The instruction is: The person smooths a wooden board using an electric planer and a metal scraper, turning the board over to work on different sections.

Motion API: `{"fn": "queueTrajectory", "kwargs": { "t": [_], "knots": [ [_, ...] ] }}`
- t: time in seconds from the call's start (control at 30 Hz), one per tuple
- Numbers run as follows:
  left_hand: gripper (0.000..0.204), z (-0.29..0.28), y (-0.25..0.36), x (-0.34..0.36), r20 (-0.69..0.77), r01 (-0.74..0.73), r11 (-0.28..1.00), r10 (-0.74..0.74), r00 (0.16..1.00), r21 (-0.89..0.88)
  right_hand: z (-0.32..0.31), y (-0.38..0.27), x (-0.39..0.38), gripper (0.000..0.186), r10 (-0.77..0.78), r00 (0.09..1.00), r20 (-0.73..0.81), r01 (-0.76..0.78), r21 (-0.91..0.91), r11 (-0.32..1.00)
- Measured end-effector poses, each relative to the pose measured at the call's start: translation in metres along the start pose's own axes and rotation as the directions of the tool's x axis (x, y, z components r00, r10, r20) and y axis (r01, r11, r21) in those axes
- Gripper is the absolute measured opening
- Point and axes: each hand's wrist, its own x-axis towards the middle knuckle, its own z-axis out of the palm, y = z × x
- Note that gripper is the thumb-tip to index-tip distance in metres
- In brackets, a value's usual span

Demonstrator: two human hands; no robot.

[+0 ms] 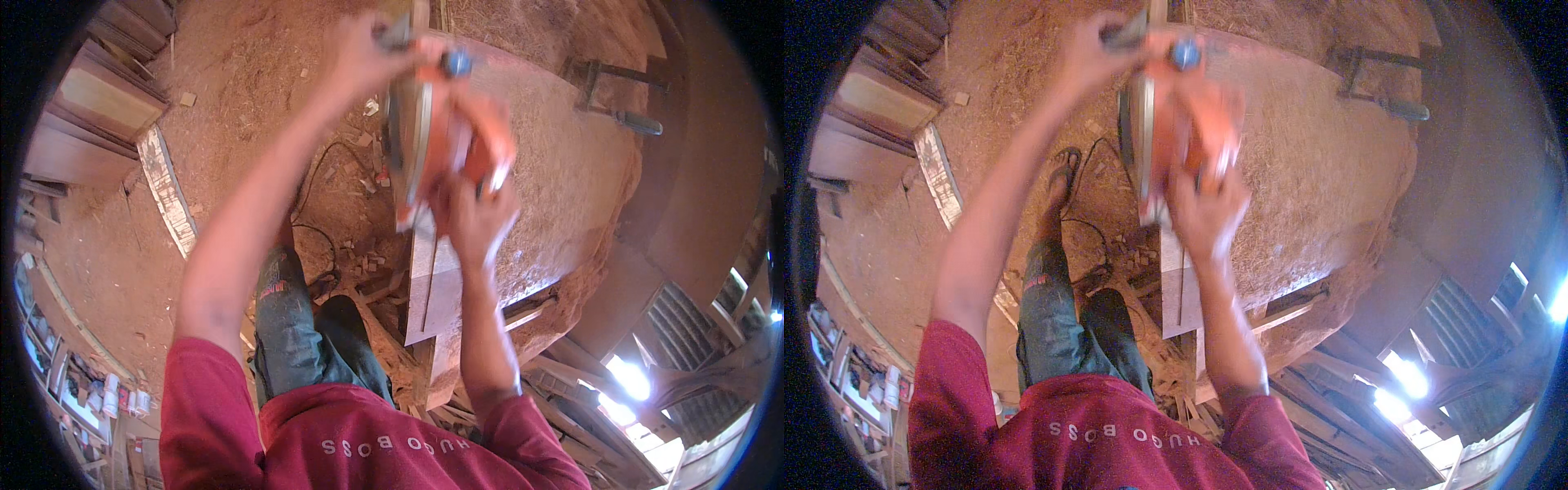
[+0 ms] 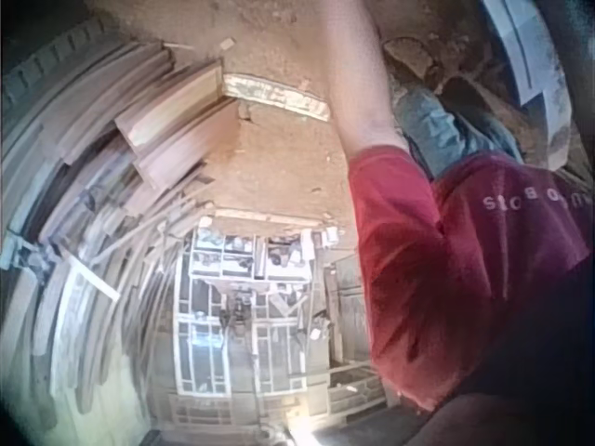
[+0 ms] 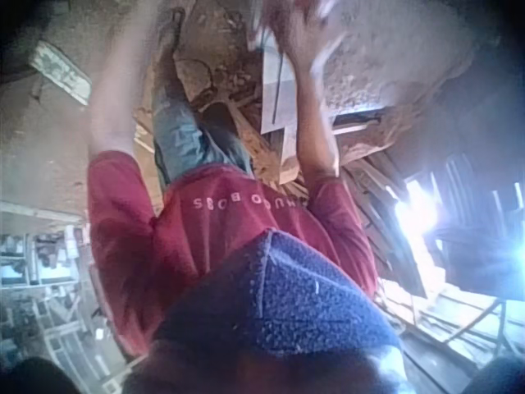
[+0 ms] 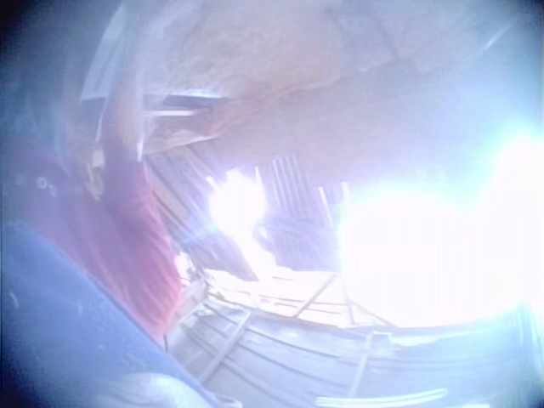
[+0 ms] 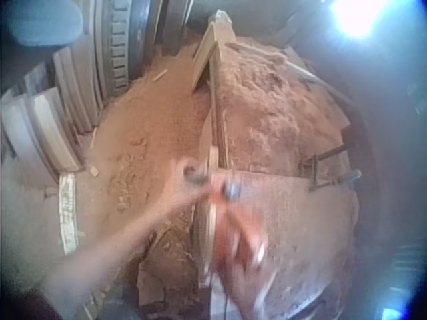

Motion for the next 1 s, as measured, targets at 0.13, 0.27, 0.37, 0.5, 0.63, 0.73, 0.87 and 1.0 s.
{"fn": "queueTrajectory", "kwargs": {
  "t": [0.13, 0.27, 0.37, 0.5, 0.63, 0.73, 0.87, 1.0],
  "knots": [
    [0.08, 0.001, 0.047, -0.176, 0.116, 0.17, 0.971, -0.191, 0.975, 0.167, -0.058, 0.034, -0.166, 0.02, 0.251, 0.952, 0.177, -0.24, -0.083, 0.967],
    [0.087, 0.012, 0.059, -0.302, 0.149, 0.162, 0.977, -0.182, 0.972, 0.137, -0.104, 0.064, -0.291, 0.025, 0.314, 0.9, 0.304, -0.265, -0.191, 0.945],
    [0.089, 0.019, 0.053, -0.309, 0.132, 0.185, 0.979, -0.195, 0.972, 0.082, -0.101, 0.073, -0.31, 0.023, 0.469, 0.839, 0.276, -0.484, -0.014, 0.875],
    [0.083, 0.008, 0.05, -0.247, 0.113, 0.17, 0.981, -0.18, 0.977, 0.094, -0.082, 0.053, -0.241, 0.022, 0.327, 0.912, 0.246, -0.32, -0.07, 0.945],
    [0.079, -0.003, 0.049, -0.155, 0.11, 0.207, 0.972, -0.219, 0.969, 0.111, -0.054, 0.027, -0.153, 0.024, 0.29, 0.936, 0.199, -0.307, 0.062, 0.95],
    [0.07, -0.003, 0.032, -0.076, 0.092, 0.147, 0.988, -0.151, 0.984, 0.041, -0.023, 0.011, -0.066, 0.036, -0.095, 0.994, 0.052, 0.101, -0.11, 0.989],
    [0.068, -0.032, 0.025, 0.035, 0.044, 0.113, 0.993, -0.111, 0.993, -0.044, 0.014, 0.012, 0.04, 0.031, -0.618, 0.77, 0.156, 0.605, -0.487, 0.63],
    [0.076, -0.025, 0.013, 0.086, 0.015, -0.029, 1.0, 0.029, 0.999, 0.002, 0.032, -0.027, 0.091, 0.023, -0.061, 0.997, -0.053, 0.073, 0.297, 0.952]
  ]
}}
